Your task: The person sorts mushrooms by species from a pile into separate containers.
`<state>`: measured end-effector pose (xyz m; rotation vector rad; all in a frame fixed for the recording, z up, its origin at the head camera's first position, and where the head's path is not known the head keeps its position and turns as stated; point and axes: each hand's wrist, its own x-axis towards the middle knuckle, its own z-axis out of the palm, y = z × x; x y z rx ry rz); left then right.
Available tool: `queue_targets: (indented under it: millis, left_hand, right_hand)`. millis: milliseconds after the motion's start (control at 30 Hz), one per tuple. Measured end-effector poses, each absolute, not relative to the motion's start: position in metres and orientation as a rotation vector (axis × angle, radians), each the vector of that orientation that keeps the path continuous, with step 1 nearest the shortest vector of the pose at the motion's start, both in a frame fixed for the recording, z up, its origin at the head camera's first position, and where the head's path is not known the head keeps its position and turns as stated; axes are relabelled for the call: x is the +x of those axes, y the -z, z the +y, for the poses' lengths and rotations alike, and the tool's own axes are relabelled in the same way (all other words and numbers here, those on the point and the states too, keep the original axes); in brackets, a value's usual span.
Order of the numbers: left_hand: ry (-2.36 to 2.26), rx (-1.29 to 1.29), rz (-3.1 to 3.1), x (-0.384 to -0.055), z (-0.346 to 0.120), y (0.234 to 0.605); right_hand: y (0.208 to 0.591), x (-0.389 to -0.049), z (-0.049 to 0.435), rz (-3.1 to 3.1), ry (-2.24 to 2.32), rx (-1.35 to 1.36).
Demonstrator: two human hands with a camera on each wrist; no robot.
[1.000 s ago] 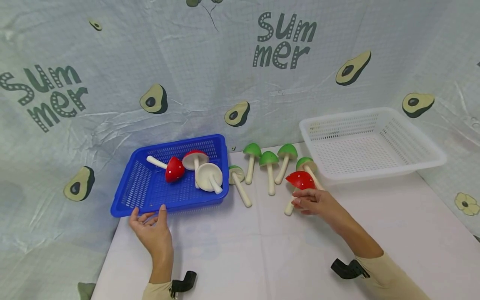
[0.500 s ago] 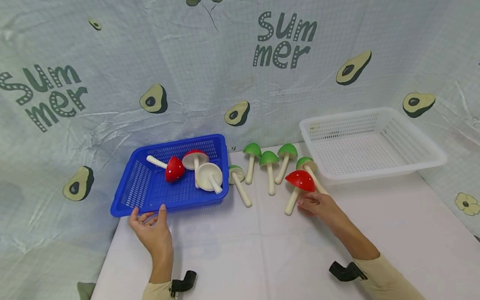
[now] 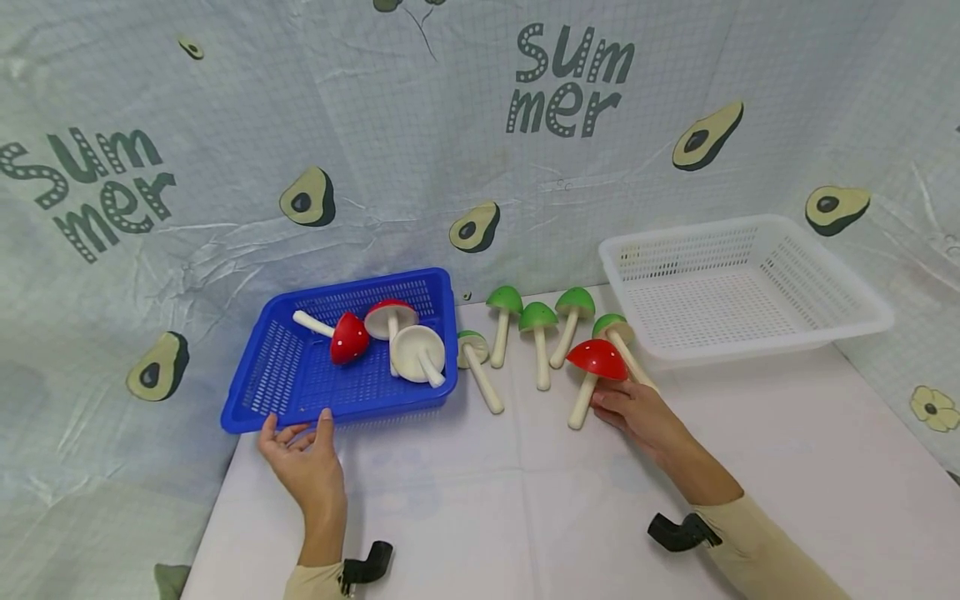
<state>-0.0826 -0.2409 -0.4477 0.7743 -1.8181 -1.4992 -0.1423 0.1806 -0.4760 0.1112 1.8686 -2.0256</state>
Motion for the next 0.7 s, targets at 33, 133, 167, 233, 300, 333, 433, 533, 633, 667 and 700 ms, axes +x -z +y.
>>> queue_targets:
  millis: [33,133,167,233,300,333,433,533,633,667,700]
  left_hand:
    - [1.499,0.775,-1.819,-0.083,-0.241,0.448]
    - [1.497,0.776,-1.820,-0.083,-0.241,0.448]
    - [1.496,0.777,-1.820,-0.083,-0.241,0.448]
    - [1.495,0.776,-1.818,-0.083,-0.241,0.448]
    - [1.493,0.776,-1.818,-0.083,-0.241,0.448]
    - [1.492,0.777,-1.817,-0.083,-0.241,0.448]
    - [1.500,0.778,-1.812,-0.084,-0.241,0.448]
    - [1.508,0.776,-1.806,-0.084,-0.241,0.448]
    - [1.512,0.772,-1.805,-0.084,-0.242,0.448]
    - [1.510,0.773,-1.808,-0.084,-0.242,0.448]
    - [1.509,0.774,-1.810,-0.083,-0.242,0.449]
  right_hand:
    - [0.476,-0.143,0.181,1.854,2.035,0.111]
    - [0.476,-0.147,0.180,1.834,2.042,0.115]
    - [0.476,-0.148,0.180,1.830,2.040,0.115]
    - [0.475,-0.150,0.179,1.831,2.029,0.123]
    - [0.474,-0.152,0.179,1.831,2.018,0.135]
    - [0.473,-0.153,0.179,1.832,2.013,0.142]
    - [0.472,-0.155,0.178,1.829,2.003,0.163]
    - [0.471,-0.157,0.177,1.822,2.002,0.178]
    - [0.470,-0.157,0.176,1.818,1.998,0.195]
    - [0.469,-0.157,0.176,1.816,1.994,0.199]
    - [0.469,-0.157,0.176,1.815,1.990,0.199]
